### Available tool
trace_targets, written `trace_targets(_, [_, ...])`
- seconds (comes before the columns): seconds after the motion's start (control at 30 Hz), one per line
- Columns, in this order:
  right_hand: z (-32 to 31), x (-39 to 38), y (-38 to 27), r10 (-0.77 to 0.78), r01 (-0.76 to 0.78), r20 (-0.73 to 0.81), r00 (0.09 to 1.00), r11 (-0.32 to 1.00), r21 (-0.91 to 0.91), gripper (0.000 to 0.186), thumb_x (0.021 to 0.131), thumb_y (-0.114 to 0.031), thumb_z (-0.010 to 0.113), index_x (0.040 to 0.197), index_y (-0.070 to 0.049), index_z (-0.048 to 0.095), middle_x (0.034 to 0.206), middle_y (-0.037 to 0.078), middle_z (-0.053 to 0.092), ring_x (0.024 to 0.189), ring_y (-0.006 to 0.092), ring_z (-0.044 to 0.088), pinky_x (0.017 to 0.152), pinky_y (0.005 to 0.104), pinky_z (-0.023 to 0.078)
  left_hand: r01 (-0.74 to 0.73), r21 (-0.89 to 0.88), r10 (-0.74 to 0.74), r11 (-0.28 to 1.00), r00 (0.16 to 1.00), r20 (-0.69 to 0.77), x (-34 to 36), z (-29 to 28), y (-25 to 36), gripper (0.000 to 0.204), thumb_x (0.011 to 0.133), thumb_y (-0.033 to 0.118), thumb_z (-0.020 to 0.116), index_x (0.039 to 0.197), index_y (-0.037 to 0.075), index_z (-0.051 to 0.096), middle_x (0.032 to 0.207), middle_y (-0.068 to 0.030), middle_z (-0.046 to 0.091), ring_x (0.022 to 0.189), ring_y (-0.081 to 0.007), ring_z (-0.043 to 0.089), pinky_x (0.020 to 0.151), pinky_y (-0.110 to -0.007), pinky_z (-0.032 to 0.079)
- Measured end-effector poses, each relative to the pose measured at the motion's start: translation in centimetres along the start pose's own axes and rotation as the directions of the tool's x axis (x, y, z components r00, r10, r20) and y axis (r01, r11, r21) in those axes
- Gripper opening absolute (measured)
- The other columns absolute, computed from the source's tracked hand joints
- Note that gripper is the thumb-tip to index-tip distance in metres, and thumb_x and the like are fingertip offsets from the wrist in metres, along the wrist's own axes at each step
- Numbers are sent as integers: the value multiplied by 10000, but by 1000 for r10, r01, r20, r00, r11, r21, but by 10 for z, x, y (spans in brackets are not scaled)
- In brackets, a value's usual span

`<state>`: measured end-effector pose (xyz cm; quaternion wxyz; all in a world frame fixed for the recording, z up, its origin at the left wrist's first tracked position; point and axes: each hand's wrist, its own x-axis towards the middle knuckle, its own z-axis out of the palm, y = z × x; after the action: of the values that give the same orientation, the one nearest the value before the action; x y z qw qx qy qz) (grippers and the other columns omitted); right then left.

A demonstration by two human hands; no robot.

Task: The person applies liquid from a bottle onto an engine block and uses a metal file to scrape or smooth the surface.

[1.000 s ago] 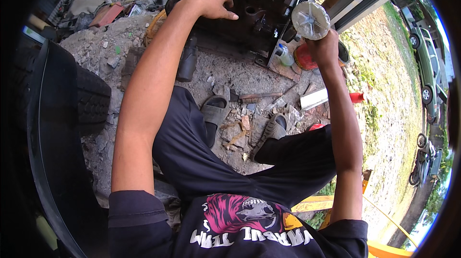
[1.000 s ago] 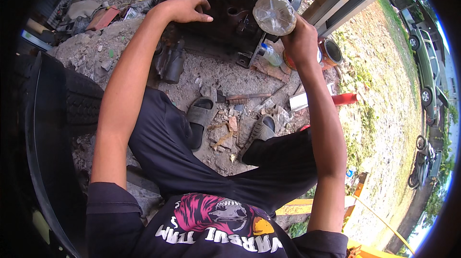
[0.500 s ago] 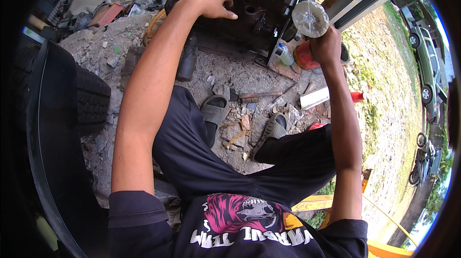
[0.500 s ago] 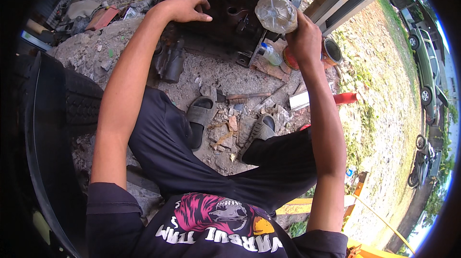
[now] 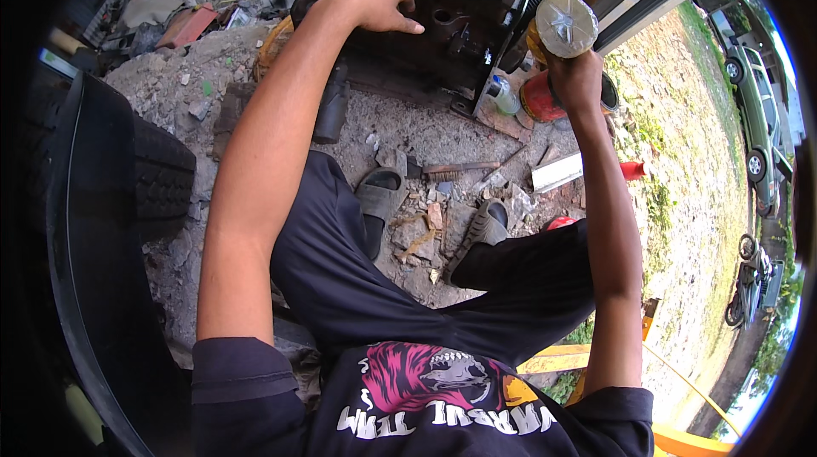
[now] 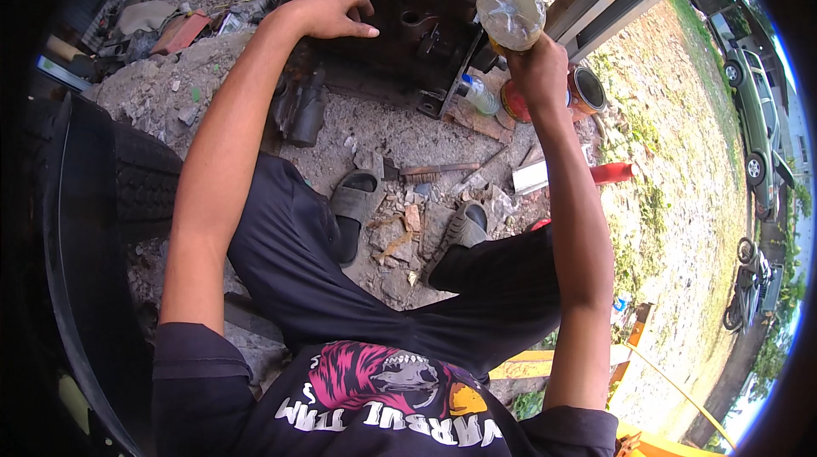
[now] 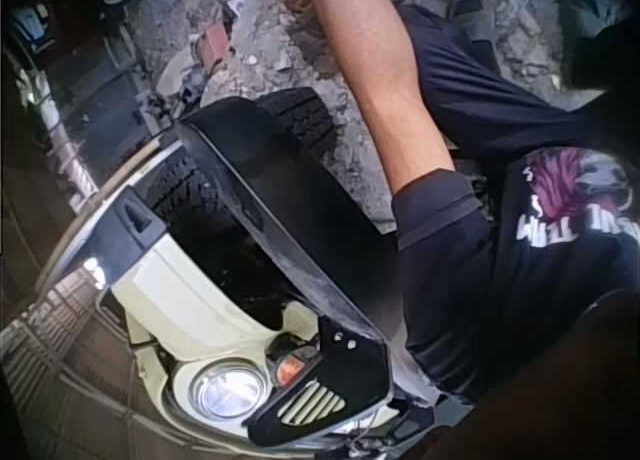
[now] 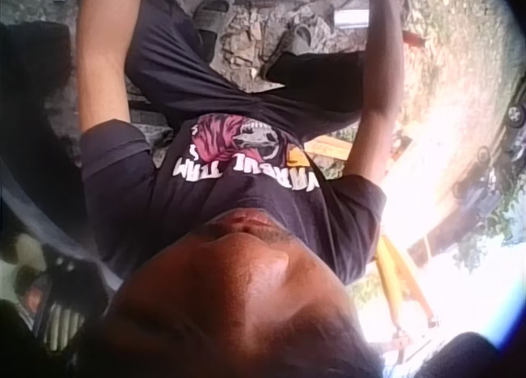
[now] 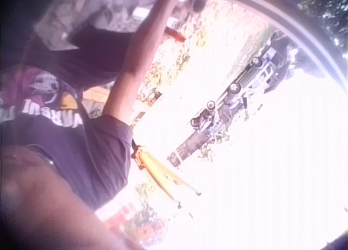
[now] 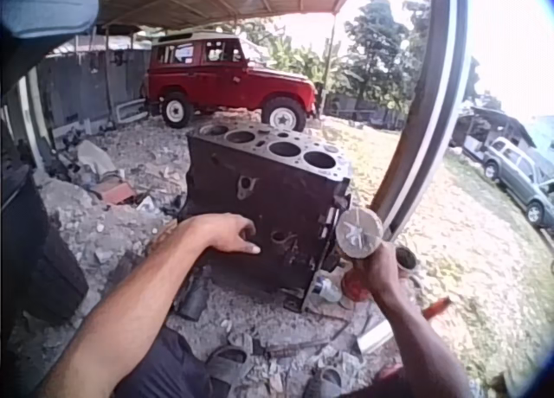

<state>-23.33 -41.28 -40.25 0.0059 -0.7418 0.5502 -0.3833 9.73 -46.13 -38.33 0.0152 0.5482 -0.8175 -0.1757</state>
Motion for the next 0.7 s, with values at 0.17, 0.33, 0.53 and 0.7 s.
trace_targets(0.17, [1,8,7,-146,151,-145,979,988,23,217,771,-115,682,952,2,698,835,218,692,833,379,684,737,424,541,-1,-6,1,1000,1000,1,0,-1,2,665,847,493,700,1325,52,563,1173,-155,664,1110,-300,629,966,-380,487])
trace_targets(0.33, [-3,11,1,-93,88,-116,989,995,-49,219,764,-148,715,935,-13,695,823,215,686,819,393,674,726,437,539,-1,1,1,1000,1000,5,-1,0,-4,659,849,491,698,1322,52,565,1174,-157,665,1107,-301,632,966,-382,487])
trace_targets(0.53, [-7,9,5,-19,18,-7,1000,987,-158,278,765,-171,731,1008,-42,686,846,204,690,836,390,668,741,455,532,-4,-7,4,1000,1000,-11,0,0,-2,658,849,488,701,1316,44,569,1162,-164,670,1096,-304,638,959,-382,491])
trace_targets(0.7, [-9,10,4,-9,11,15,1000,989,-145,284,767,-183,729,1012,-48,682,849,202,690,842,386,668,750,456,531,-2,-8,2,1000,1000,-16,1,1,-3,656,850,483,703,1314,39,570,1166,-166,669,1097,-301,638,958,-378,492])
